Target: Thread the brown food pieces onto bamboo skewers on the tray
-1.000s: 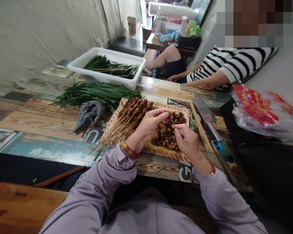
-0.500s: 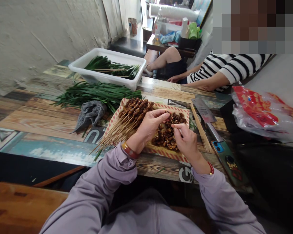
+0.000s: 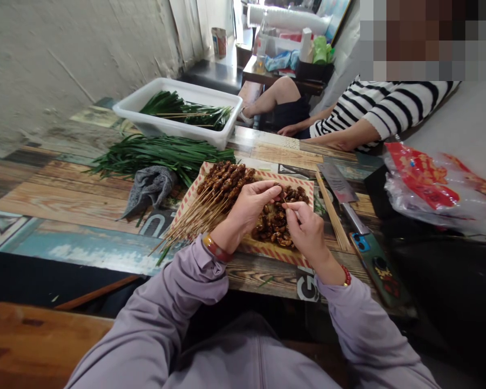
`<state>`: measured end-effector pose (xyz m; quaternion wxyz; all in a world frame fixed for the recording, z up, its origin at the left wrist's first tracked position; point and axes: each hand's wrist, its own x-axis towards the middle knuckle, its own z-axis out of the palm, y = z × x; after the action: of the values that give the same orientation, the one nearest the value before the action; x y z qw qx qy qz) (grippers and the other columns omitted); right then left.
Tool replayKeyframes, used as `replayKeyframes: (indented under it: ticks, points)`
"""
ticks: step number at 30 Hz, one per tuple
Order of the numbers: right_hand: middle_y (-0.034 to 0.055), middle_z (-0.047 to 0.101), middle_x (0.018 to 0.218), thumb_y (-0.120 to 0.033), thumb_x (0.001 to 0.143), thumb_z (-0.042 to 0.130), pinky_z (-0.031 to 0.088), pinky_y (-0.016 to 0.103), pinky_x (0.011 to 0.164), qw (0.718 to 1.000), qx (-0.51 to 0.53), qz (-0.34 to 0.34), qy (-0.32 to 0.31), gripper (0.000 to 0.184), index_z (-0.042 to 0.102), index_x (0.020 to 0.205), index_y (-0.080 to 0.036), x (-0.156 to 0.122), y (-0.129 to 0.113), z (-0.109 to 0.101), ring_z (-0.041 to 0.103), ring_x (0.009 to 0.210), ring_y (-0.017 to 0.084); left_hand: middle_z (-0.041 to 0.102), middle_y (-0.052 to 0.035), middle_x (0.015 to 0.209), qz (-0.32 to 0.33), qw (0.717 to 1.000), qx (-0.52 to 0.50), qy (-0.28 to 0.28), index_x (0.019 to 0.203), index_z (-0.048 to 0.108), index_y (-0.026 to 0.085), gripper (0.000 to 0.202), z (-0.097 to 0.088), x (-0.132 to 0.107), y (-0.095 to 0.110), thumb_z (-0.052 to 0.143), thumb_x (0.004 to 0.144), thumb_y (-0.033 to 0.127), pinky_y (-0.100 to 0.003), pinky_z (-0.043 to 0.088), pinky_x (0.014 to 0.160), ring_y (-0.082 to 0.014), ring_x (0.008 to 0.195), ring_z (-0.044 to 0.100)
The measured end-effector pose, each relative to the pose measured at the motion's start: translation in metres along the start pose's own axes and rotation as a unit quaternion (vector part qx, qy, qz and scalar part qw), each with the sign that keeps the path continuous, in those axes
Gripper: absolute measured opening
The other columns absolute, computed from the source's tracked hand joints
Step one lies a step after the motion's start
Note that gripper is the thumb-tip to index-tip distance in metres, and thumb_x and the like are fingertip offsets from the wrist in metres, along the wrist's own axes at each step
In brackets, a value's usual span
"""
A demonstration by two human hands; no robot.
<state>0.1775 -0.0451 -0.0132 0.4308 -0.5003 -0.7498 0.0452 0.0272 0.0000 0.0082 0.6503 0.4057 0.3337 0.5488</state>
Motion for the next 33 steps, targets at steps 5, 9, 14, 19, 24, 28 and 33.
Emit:
replayKeyframes:
  ticks: [5,9,14,19,24,28,33]
  points:
    - [0.0045,0.072,0.083,-0.028,0.094,0.045,0.051,0.028,0.066,1.0,-0.016,0.009,0.002,0.017,0.061,0.091,-0.023,0.004,0.0,0.002,0.069,0.073,0.018,0.068,-0.0022,0.072,-0.004,1.0,0.01,-0.012,0.076,0.075,0.014,0.022,0.004,-0.003,-0.001,0.08,0.066,0.033,-0.023,0.041,0.065,-0.0093,0.066,0.054]
    - [0.0037,0.071,0.079,-0.031,0.094,0.046,0.051,0.028,0.066,1.0,-0.01,0.029,-0.006,0.018,0.06,0.089,-0.023,0.007,-0.001,0.001,0.069,0.071,0.018,0.067,-0.0018,0.071,-0.012,1.0,0.014,-0.018,0.075,0.075,0.014,0.024,0.004,-0.003,-0.001,0.081,0.065,0.035,-0.023,0.042,0.065,-0.0092,0.066,0.054]
    - [0.0035,0.073,0.081,-0.032,0.094,0.045,0.051,0.027,0.065,0.999,0.018,0.027,-0.033,0.021,0.063,0.09,-0.023,0.005,-0.005,-0.004,0.068,0.068,0.017,0.068,-0.0024,0.074,-0.014,1.0,0.011,0.009,0.078,0.074,0.014,0.026,-0.005,0.003,0.001,0.08,0.065,0.035,-0.021,0.041,0.062,-0.0092,0.066,0.056]
    - [0.0032,0.073,0.079,-0.03,0.094,0.046,0.051,0.027,0.064,1.0,0.015,0.019,-0.015,0.021,0.065,0.089,-0.022,0.002,-0.005,-0.002,0.068,0.067,0.016,0.068,-0.0019,0.074,-0.006,1.0,0.007,0.006,0.078,0.073,0.014,0.024,-0.007,0.005,0.0,0.08,0.066,0.035,-0.021,0.041,0.063,-0.0087,0.067,0.057]
    - [0.0037,0.074,0.082,-0.03,0.094,0.047,0.051,0.027,0.064,1.0,0.005,0.02,-0.003,0.021,0.065,0.089,-0.022,0.001,-0.003,0.0,0.068,0.068,0.017,0.069,-0.0026,0.077,-0.004,1.0,0.005,0.0,0.08,0.074,0.014,0.025,-0.005,0.004,-0.001,0.079,0.067,0.035,-0.021,0.041,0.064,-0.0093,0.069,0.058]
    - [0.0036,0.073,0.081,-0.032,0.094,0.047,0.052,0.028,0.065,0.999,0.002,0.032,-0.002,0.022,0.066,0.089,-0.023,0.001,-0.003,0.0,0.068,0.068,0.017,0.069,-0.0025,0.076,-0.01,1.0,0.009,-0.002,0.077,0.074,0.015,0.025,-0.002,0.001,-0.001,0.081,0.065,0.035,-0.022,0.042,0.066,-0.0095,0.068,0.057]
    - [0.0033,0.072,0.079,-0.033,0.094,0.047,0.051,0.028,0.065,0.999,-0.004,0.034,0.006,0.021,0.065,0.088,-0.024,0.002,-0.002,0.0,0.068,0.068,0.018,0.068,-0.0021,0.073,-0.015,1.0,0.012,-0.013,0.077,0.074,0.015,0.026,0.005,-0.002,-0.006,0.081,0.063,0.035,-0.022,0.043,0.065,-0.0091,0.066,0.054]
